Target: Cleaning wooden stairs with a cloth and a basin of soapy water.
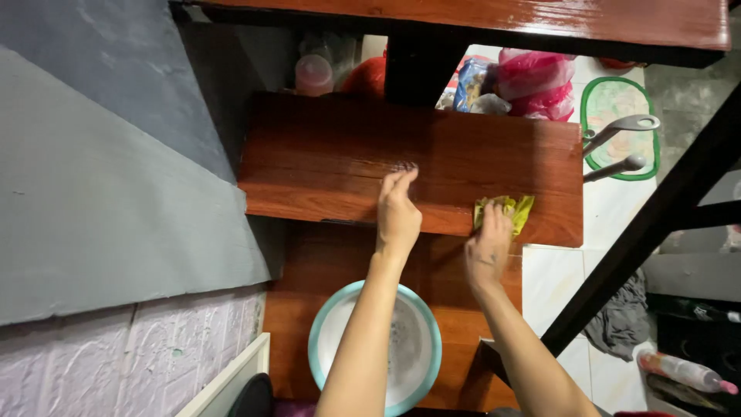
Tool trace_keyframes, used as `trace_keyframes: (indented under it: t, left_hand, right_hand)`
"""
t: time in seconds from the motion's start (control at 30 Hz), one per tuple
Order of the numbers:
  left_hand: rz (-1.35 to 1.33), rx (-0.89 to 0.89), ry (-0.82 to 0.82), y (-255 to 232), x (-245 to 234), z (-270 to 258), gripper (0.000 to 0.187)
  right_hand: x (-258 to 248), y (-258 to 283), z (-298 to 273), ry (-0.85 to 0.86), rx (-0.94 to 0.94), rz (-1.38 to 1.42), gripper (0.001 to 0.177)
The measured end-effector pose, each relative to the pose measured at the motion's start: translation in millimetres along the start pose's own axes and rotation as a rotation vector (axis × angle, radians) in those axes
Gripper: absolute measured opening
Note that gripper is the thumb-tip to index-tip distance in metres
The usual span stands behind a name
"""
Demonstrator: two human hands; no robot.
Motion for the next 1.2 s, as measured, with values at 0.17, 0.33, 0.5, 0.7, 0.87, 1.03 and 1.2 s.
trace_keyframes:
  t: [0.17, 0.33, 0.5, 0.7, 0.87, 1.03, 1.2]
  left_hand:
    - [-0.007, -0.013, 0.083, -1.2, 26.3, -3.2, 0.044]
    - [-0.019, 0.051, 0.093, -7.6, 34.4, 1.2, 0.039]
    - [-0.022, 0.022, 0.105, -4.6, 46.0, 12.7, 0.042]
    - [0.032, 0.032, 0.145, -4.0, 81.3, 23.0, 0.052]
    - [-0.044, 0.104, 0.125, -15.9, 108.3, 27.9, 0.053]
    - [-0.088, 0.055, 0.202, -22.1, 131.8, 18.1, 0.054]
    - [-0.111, 0.07, 0.224, -9.6, 146.5, 4.0, 0.055]
  right_hand:
    - [32.3, -4.3, 22.6, 0.187, 0.1, 0.138, 0.055]
    - [43.9, -45.1, 79.1, -0.053, -0.117, 0.043, 0.077]
    - [110.0, -32.2, 150.2, 0.15, 0.077, 0.285, 0.037]
    - [84.9, -17.9, 161.2, 0.12, -0.221, 0.104, 0.059]
    - [69.5, -120.6, 174.1, -0.029, -0.114, -0.102, 0.064]
    - [56.2, -207.2, 179.4, -0.093, 0.212, -0.129, 0.069]
    - [42.7, -211.4, 111.8, -0.127, 0.402, -0.173, 0.065]
Point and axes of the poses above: each hand's wrist, its own z-axis towards the middle knuckle, its own x-axis out of the palm, y = z × x, the point moved 9 cm from there along z, towards the middle knuckle, and after that the axes turned 3 degrees about -x, right-handed, at the moved point
